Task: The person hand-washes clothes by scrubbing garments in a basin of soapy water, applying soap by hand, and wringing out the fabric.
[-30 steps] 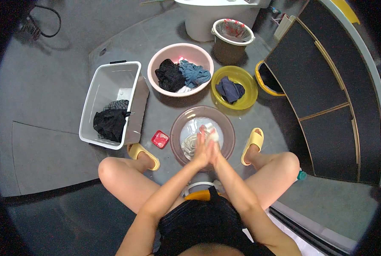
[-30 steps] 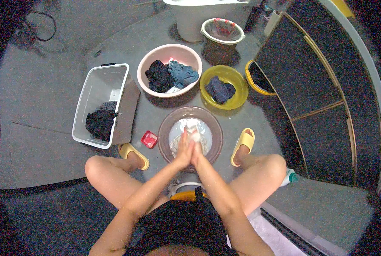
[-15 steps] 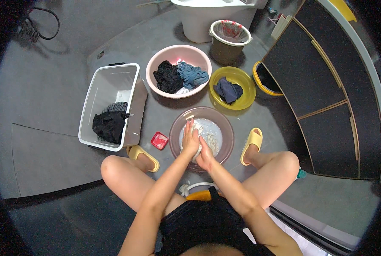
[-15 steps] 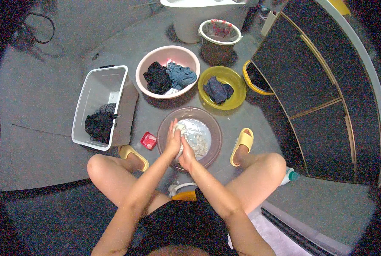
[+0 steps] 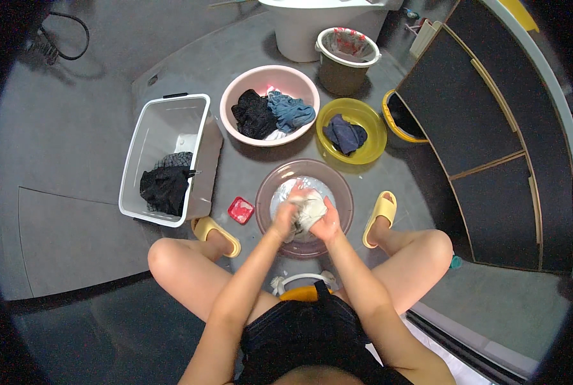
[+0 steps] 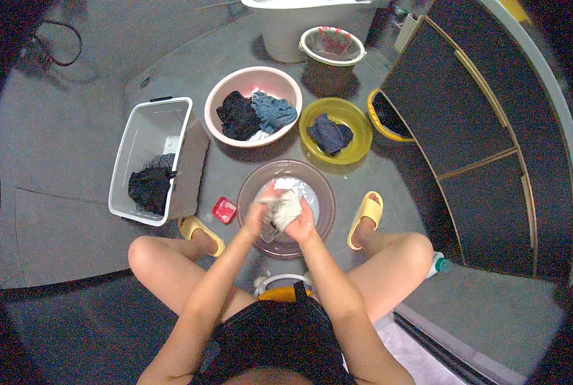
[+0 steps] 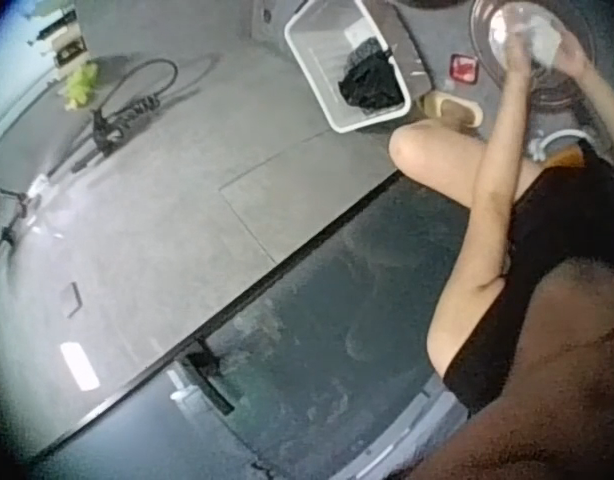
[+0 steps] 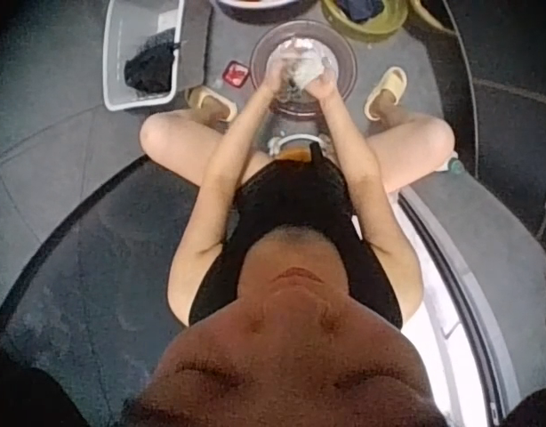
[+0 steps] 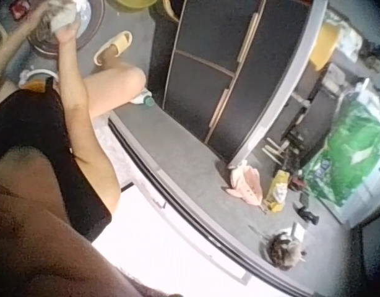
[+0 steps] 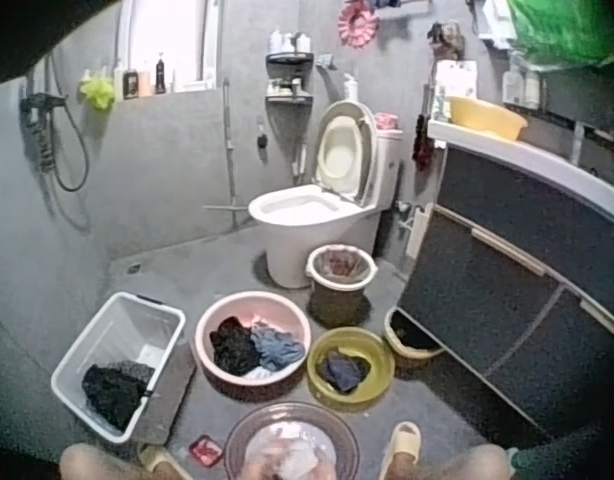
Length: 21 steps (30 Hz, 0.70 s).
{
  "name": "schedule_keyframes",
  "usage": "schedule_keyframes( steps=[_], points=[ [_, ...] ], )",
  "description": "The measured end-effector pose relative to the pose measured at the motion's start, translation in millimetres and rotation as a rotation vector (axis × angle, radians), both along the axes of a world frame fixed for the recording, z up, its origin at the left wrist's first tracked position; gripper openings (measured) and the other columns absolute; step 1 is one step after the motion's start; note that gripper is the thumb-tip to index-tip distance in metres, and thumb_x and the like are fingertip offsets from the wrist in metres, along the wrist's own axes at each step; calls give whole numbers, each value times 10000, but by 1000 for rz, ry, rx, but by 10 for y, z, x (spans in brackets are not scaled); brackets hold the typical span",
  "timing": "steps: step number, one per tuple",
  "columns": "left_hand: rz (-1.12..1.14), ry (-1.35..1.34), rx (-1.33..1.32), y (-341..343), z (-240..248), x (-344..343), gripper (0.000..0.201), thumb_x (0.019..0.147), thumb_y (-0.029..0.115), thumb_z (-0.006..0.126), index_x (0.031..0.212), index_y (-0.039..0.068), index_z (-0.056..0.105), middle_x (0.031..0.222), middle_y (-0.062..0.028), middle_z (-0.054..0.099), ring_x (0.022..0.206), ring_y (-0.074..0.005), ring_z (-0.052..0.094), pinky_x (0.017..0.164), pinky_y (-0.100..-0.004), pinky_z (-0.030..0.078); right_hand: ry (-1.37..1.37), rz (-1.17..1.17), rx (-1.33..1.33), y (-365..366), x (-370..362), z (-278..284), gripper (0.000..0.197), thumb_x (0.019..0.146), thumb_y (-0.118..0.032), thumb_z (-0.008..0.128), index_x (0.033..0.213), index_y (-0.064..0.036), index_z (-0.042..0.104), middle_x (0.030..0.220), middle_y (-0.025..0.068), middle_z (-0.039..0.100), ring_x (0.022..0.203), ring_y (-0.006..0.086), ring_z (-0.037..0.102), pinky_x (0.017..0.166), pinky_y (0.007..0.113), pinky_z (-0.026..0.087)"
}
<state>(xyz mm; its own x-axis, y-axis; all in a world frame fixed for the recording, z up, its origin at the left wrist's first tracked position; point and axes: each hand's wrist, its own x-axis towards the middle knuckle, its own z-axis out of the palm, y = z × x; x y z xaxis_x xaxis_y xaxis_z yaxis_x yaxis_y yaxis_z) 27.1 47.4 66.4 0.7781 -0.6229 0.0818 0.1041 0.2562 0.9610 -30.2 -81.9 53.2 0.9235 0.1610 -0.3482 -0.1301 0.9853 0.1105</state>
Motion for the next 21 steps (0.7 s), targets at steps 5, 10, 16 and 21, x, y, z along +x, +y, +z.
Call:
schedule_keyframes(
  steps=[5,10,16,21],
  points=[
    [155,-463,580,-75,-67,-148,524,795,227,354,1263,-8,350,1295,-193,359,1195,-315,330,1009,-358,217,99,-3,-391,381,-11,174,481,883,-429,348,1275,-150,362,1274,42,413,1153,198,396,982,359,286],
    [333,-281,785,-229,-63,-301,509,882,268,296,1271,-59,291,1356,-216,238,1267,-314,221,1039,-345,146,220,126,-591,386,10,226,552,867,-468,379,1301,-131,326,1280,31,411,1159,193,390,979,332,283],
    [219,-195,734,-201,42,-400,506,858,234,317,1285,-35,281,1336,-239,252,1246,-364,222,1020,-425,163,170,176,-545,306,-17,-175,548,873,-424,401,1286,-69,339,1277,37,415,1159,193,389,980,304,273],
    [399,-106,657,-329,-94,-342,518,880,272,313,1276,-61,280,1328,-224,287,1259,-319,230,1039,-344,145,194,67,-565,338,18,-140,512,887,-402,370,1275,-68,348,1281,52,395,1150,184,395,960,311,306]
  ],
)
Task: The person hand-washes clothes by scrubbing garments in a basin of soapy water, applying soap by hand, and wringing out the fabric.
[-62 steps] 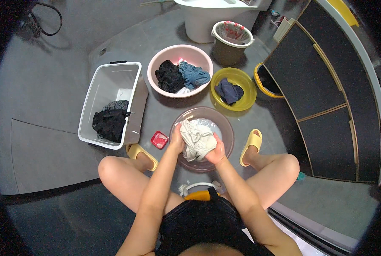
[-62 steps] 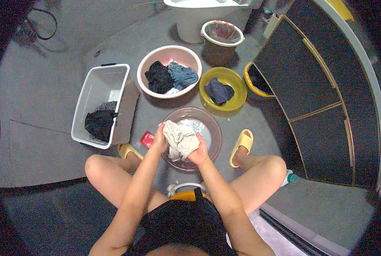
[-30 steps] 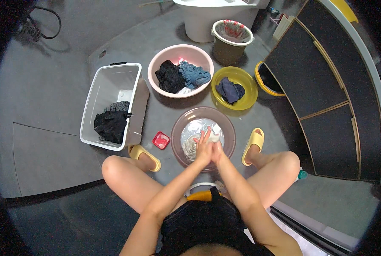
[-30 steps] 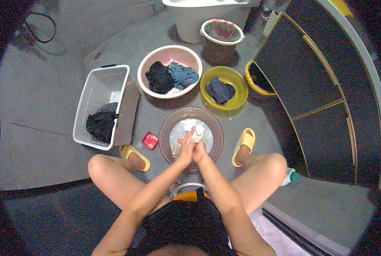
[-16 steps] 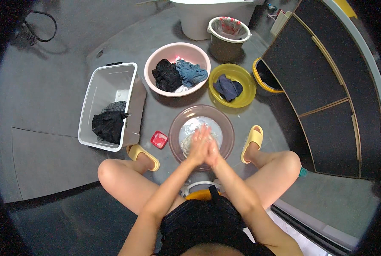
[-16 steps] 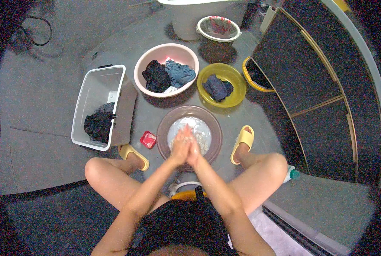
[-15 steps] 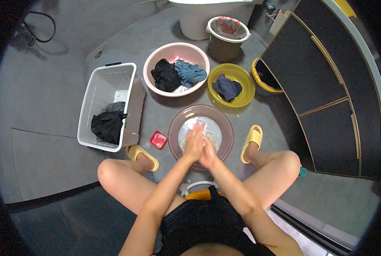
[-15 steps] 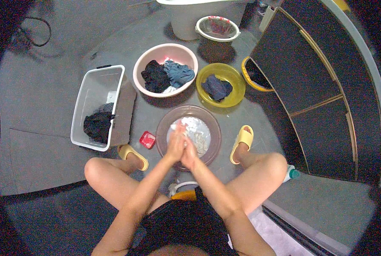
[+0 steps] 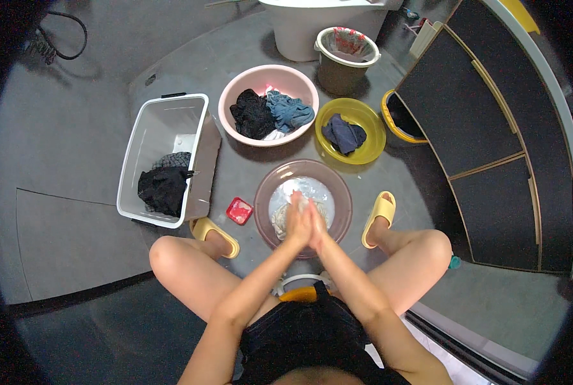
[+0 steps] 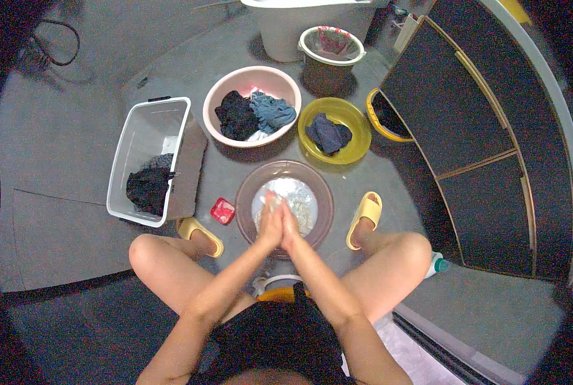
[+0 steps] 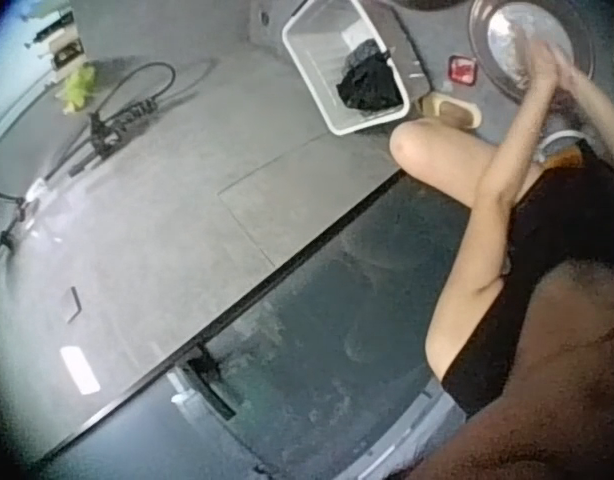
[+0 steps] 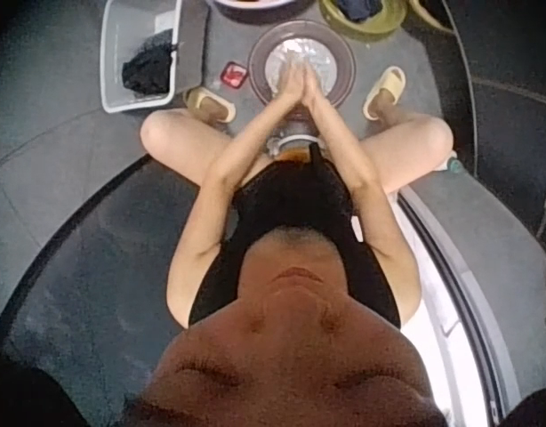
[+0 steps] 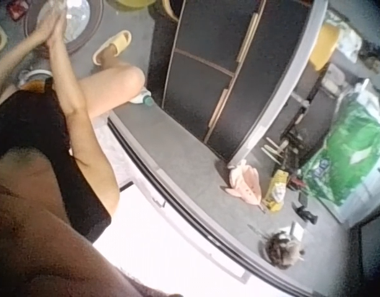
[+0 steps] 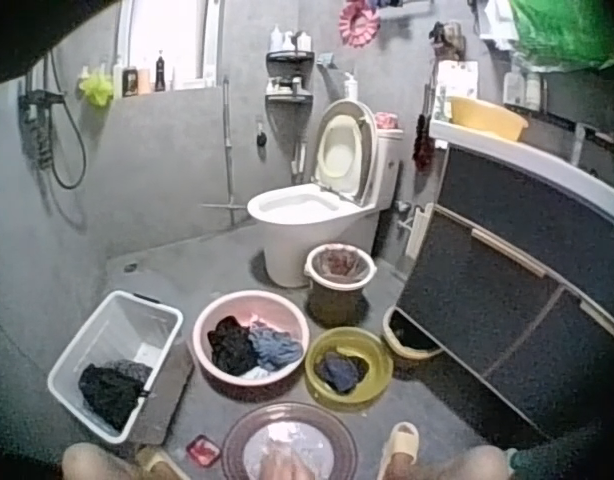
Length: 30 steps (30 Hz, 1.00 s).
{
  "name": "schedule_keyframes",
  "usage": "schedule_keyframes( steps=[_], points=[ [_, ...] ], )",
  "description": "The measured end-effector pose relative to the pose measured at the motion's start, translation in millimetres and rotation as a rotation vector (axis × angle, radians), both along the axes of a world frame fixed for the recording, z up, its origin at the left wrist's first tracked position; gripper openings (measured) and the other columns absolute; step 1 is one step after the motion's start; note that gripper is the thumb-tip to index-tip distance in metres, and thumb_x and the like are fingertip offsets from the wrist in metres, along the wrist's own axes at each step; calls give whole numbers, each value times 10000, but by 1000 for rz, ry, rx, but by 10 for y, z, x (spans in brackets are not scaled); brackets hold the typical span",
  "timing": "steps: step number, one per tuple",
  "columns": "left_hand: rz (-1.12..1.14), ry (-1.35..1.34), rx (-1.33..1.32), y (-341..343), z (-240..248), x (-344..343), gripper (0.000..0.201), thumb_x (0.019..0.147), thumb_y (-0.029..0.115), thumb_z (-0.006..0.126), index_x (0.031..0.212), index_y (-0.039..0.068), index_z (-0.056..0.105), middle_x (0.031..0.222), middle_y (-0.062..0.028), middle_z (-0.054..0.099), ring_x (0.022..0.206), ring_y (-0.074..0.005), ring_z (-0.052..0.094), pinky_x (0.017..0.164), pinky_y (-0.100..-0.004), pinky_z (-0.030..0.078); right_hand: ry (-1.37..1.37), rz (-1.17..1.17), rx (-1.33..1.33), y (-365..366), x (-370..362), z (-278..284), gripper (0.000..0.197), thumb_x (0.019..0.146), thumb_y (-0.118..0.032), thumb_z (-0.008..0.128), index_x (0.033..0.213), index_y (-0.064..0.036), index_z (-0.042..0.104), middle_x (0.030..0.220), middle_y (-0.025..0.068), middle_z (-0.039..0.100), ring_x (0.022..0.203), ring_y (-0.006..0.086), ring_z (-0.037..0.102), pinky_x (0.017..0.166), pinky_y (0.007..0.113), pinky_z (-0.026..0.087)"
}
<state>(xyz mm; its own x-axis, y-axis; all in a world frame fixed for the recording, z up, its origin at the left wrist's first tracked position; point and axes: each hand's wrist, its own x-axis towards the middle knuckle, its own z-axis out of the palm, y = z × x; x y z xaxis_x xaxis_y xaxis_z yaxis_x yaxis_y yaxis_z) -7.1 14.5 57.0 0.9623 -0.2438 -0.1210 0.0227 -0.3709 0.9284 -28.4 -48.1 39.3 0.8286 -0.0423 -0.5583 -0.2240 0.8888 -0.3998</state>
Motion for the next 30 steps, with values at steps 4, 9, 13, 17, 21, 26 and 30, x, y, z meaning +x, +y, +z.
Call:
schedule_keyframes(
  steps=[4,9,13,17,21,26,30],
  points=[
    [-276,-330,280,18,-272,-145,511,869,248,321,1294,-29,264,1332,-233,262,1260,-348,199,1039,-400,106,11,-68,57,-18,5,30,477,891,-381,363,1276,-99,352,1268,36,413,1130,182,417,942,334,332],
    [-5,-64,227,231,-175,301,447,875,184,277,1257,-45,322,1311,-218,315,1254,-326,234,1039,-357,166,51,71,-102,257,-71,221,490,891,-419,342,1267,-106,372,1258,35,426,1139,183,409,954,346,321],
    [-259,-238,339,-23,-326,-147,597,840,325,384,1328,25,216,1377,-220,162,1272,-417,85,1029,-495,27,-144,-154,15,129,-79,-101,527,892,-451,293,1278,-97,351,1261,49,424,1152,197,402,967,342,310],
    [-108,-196,264,338,-262,296,445,863,241,351,1235,-1,380,1268,-202,383,1185,-311,357,1007,-361,243,18,86,84,274,-104,254,481,897,-378,363,1276,-82,349,1267,50,426,1148,181,414,986,357,291],
    [211,812,-834,559,-257,641,523,890,412,246,1214,43,427,1201,-131,478,1099,-245,458,960,-353,323,-114,27,383,7,-56,337,485,914,-365,277,1269,-41,346,1286,98,398,1182,245,379,1009,385,266],
    [-32,759,-801,645,-395,448,587,878,487,244,1219,46,425,1200,-87,478,1118,-229,436,967,-339,303,-206,-80,514,-245,10,371,533,894,-400,286,1264,-22,344,1285,135,391,1189,309,362,1011,449,253],
    [-318,418,-55,951,-811,420,453,874,332,441,1192,10,434,1121,-80,523,1003,-155,483,876,-307,372,-179,-88,423,-383,54,356,545,893,-406,295,1261,-7,340,1282,137,394,1190,310,361,1011,450,252]
  ],
)
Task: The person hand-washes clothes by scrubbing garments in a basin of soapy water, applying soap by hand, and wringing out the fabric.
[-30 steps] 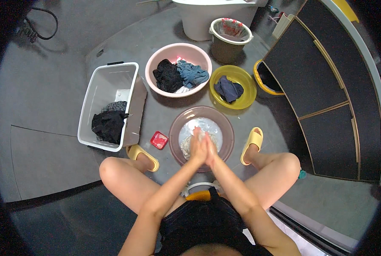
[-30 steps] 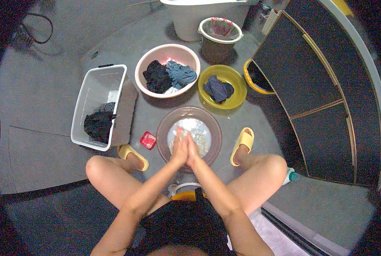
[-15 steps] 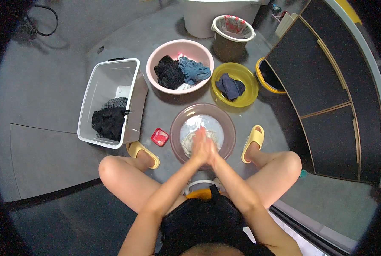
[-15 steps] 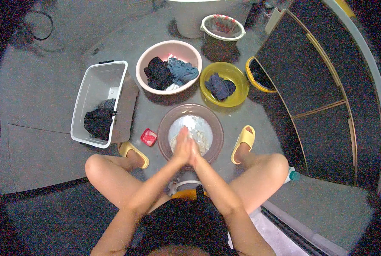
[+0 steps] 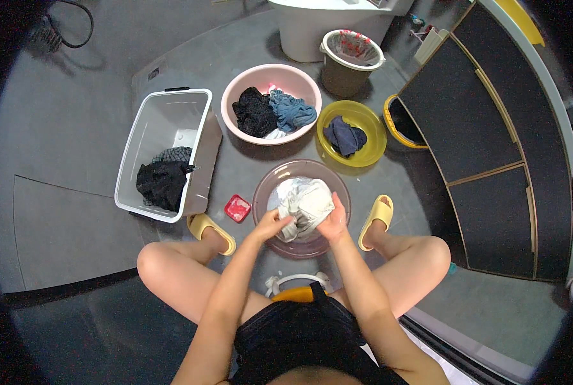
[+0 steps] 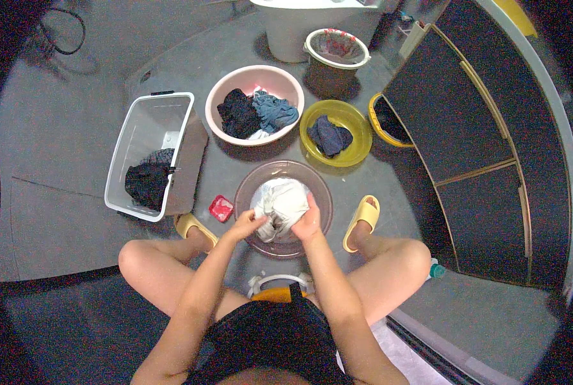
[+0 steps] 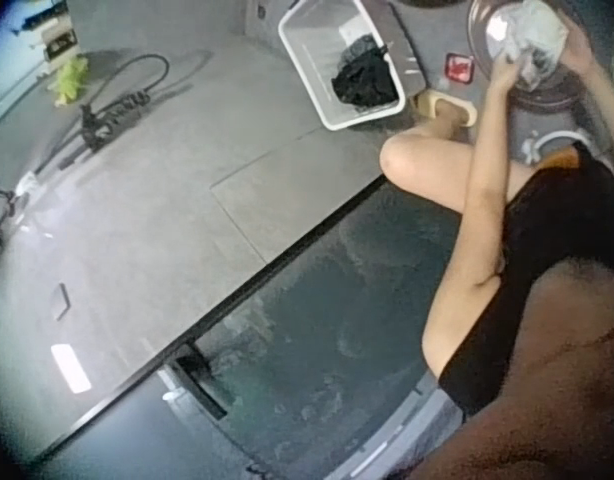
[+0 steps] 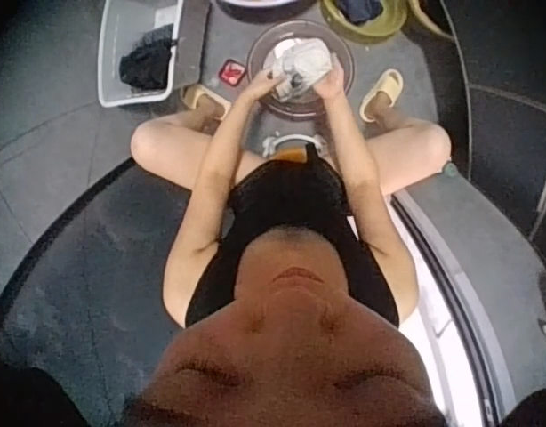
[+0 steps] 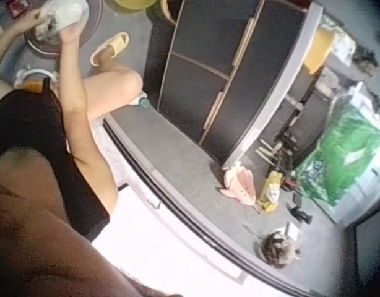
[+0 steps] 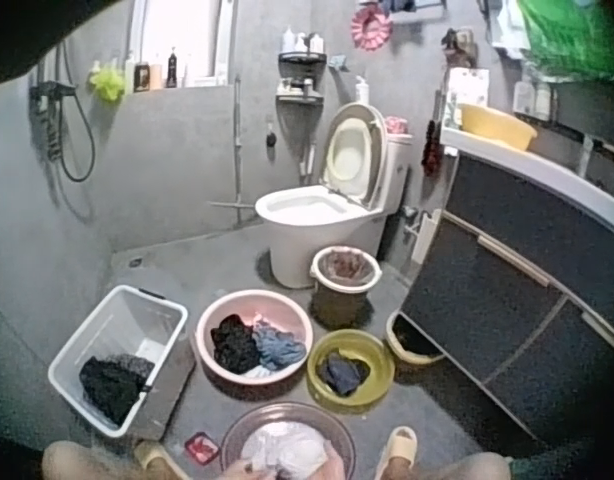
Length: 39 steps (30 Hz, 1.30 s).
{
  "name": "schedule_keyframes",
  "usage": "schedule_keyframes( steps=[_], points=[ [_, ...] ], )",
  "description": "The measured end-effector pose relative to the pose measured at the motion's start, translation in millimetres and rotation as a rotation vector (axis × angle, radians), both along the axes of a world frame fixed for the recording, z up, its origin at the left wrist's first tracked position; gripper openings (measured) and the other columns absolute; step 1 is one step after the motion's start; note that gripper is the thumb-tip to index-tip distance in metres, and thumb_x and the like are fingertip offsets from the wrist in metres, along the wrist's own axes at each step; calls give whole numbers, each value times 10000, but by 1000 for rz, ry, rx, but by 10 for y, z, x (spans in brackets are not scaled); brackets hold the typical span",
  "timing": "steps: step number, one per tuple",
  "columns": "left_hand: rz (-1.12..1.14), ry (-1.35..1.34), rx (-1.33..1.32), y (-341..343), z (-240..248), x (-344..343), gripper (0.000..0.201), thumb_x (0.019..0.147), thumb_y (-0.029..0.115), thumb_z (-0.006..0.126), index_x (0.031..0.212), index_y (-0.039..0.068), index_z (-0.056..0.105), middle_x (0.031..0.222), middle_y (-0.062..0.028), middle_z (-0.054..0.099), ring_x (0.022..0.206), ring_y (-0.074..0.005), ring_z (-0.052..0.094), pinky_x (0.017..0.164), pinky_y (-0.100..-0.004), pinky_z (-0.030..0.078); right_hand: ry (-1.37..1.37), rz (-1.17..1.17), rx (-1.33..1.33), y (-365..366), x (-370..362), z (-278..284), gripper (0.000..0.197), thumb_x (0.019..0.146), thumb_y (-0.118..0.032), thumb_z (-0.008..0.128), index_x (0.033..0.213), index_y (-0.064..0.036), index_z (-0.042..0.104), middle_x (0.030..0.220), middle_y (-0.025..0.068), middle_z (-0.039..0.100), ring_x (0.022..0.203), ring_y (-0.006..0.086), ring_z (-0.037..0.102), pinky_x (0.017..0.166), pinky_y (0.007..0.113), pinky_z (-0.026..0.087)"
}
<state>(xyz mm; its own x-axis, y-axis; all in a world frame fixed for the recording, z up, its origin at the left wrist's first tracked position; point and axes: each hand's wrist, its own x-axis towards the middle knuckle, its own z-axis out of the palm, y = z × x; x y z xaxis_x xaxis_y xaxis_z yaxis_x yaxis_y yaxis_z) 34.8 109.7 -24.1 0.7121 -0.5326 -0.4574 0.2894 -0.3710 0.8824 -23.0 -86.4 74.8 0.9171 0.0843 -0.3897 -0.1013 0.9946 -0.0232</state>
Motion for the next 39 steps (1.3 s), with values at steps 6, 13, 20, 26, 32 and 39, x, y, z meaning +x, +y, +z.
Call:
schedule_keyframes(
  steps=[6,13,20,26,32,39],
  points=[
    [560,-226,-315,-198,491,43,376,840,146,511,1166,-16,417,1114,-139,513,1022,-192,479,875,-286,368,56,58,-196,-103,-65,-111,544,892,-405,320,1246,6,358,1275,127,405,1172,288,388,1008,416,268],
    [488,-466,23,-787,1188,-551,280,753,263,592,743,-16,613,645,-220,573,686,-325,605,631,-371,450,150,90,-435,484,-96,61,433,901,-362,364,1255,-115,399,1087,66,507,954,202,500,883,325,387],
    [614,-349,306,-728,1126,-62,284,762,242,494,656,1,600,612,-213,561,575,-359,562,548,-420,412,278,68,-617,809,-209,49,526,865,-445,418,1211,-49,405,1192,88,469,1088,206,457,927,323,353],
    [447,-362,180,-905,1212,-533,295,744,274,514,636,20,618,577,-202,557,534,-330,559,552,-412,420,222,282,-370,354,-71,-174,506,826,-509,444,1097,-85,493,999,88,560,902,197,560,810,344,441],
    [484,-499,329,-745,993,-219,350,743,323,529,631,-1,596,610,-229,544,586,-375,555,550,-421,417,325,128,-370,686,-176,-104,515,859,-450,418,1192,-57,433,1090,101,528,946,211,543,830,331,431],
    [394,-465,236,-867,1155,-482,311,693,320,598,692,10,630,649,-224,576,610,-374,572,579,-436,435,347,107,-377,490,-54,-134,485,870,-435,393,1163,-55,466,1019,79,543,896,197,537,812,351,432]
  ],
)
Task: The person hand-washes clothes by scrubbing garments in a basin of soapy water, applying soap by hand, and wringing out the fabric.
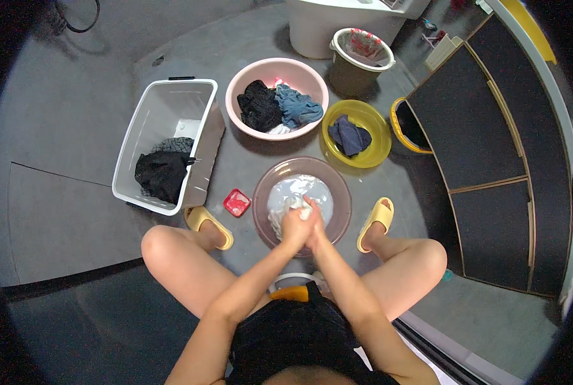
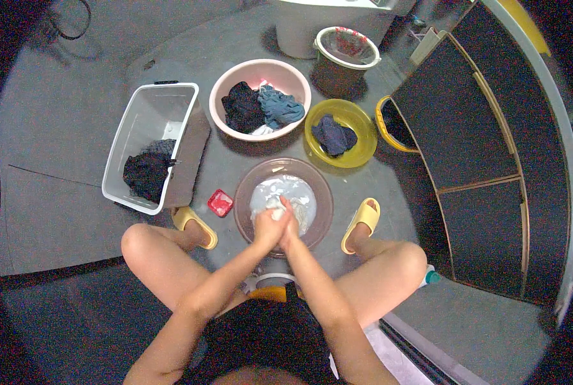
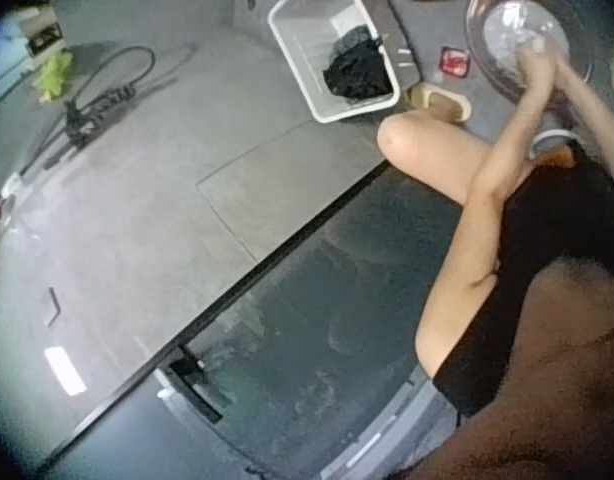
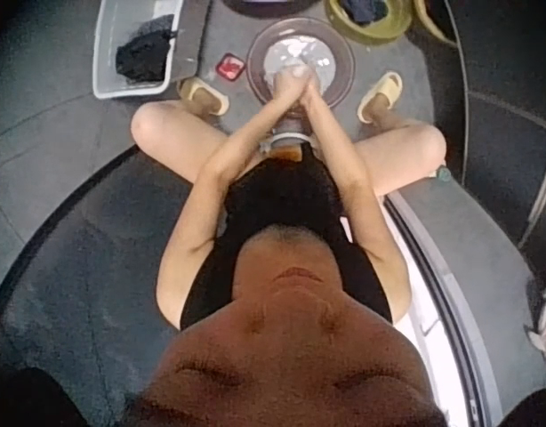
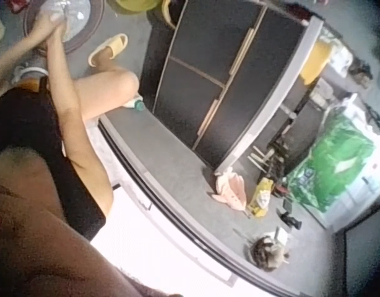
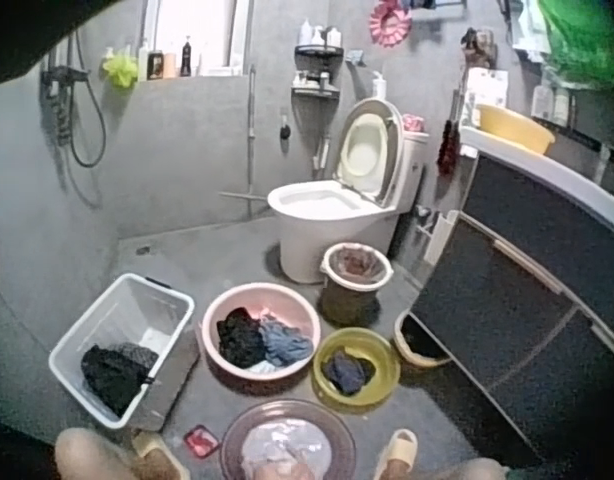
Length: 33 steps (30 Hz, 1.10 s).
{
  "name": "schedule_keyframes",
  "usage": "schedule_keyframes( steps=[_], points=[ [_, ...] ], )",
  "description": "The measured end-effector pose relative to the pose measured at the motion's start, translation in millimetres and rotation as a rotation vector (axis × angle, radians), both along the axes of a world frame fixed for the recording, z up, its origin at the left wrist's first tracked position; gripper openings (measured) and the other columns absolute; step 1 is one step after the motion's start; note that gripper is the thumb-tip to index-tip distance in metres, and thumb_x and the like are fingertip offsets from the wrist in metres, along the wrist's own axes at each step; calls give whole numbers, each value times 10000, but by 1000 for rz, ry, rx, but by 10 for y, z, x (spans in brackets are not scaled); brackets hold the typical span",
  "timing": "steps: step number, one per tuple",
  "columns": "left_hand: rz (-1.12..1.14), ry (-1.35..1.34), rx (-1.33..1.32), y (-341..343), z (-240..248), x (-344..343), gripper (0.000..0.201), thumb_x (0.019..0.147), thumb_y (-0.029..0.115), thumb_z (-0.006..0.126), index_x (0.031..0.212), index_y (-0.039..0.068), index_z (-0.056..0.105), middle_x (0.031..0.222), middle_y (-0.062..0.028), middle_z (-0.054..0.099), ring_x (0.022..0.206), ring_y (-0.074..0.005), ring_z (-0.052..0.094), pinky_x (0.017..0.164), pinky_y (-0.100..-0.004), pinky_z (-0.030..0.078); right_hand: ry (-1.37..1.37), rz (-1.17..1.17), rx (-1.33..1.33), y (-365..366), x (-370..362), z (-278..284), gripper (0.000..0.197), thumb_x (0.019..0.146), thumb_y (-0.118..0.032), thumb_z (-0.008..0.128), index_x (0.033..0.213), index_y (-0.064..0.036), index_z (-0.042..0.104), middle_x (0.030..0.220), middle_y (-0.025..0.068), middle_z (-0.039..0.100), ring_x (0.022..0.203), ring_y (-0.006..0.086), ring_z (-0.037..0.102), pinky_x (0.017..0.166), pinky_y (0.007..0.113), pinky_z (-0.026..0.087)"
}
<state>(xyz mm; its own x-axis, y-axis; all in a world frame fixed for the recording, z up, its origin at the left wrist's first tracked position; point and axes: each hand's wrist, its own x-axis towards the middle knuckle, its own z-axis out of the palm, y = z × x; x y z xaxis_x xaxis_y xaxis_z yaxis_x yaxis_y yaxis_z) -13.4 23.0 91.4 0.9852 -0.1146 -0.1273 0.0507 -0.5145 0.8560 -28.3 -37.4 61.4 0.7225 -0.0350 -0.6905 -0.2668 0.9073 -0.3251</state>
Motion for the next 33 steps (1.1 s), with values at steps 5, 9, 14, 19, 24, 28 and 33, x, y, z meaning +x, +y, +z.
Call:
schedule_keyframes(
  steps=[5,9,14,19,24,28,33],
  points=[
    [-22,13,57,123,-31,162,272,709,264,593,625,5,595,653,-204,580,658,-342,583,602,-373,443,29,113,116,85,-63,-141,509,882,-440,350,1210,-59,430,1084,97,534,993,235,515,872,384,406],
    [250,-51,-47,341,-313,559,297,707,267,579,660,-27,578,637,-208,570,586,-354,560,571,-407,431,-279,74,356,66,-78,-77,480,916,-389,253,1230,-57,402,1237,119,446,1119,261,444,955,394,337],
    [466,-441,80,349,-317,522,225,754,172,570,886,-9,554,891,-181,558,861,-334,521,751,-398,399,-297,-2,364,-78,66,2,519,909,-423,222,1278,-75,337,1304,123,366,1196,288,355,1010,421,255],
    [-21,-83,-316,219,-298,160,301,790,94,576,1054,-40,521,977,-123,564,922,-210,534,777,-297,426,-346,4,45,-44,172,7,509,916,-422,226,1308,-109,309,1326,102,337,1197,237,353,1000,370,275],
    [180,446,-766,325,-336,102,469,858,181,507,1261,-5,355,1118,-126,521,1011,-152,503,843,-264,409,-294,221,-445,76,146,-29,536,918,-414,236,1339,-82,236,1373,102,249,1260,212,241,1027,320,196],
    [343,624,-986,449,-519,157,396,890,179,425,1240,2,371,1059,-99,530,960,-166,527,803,-273,431,-305,437,-816,147,160,-179,563,915,-431,236,1340,-62,226,1373,91,253,1268,207,217,1028,300,170],
    [631,580,-1069,888,-914,353,292,918,145,338,1168,-4,358,960,-165,555,788,-216,590,652,-292,515,-117,184,-442,161,181,-270,548,900,-467,276,1257,-63,370,1191,118,480,1064,207,488,913,324,366]
  ],
)
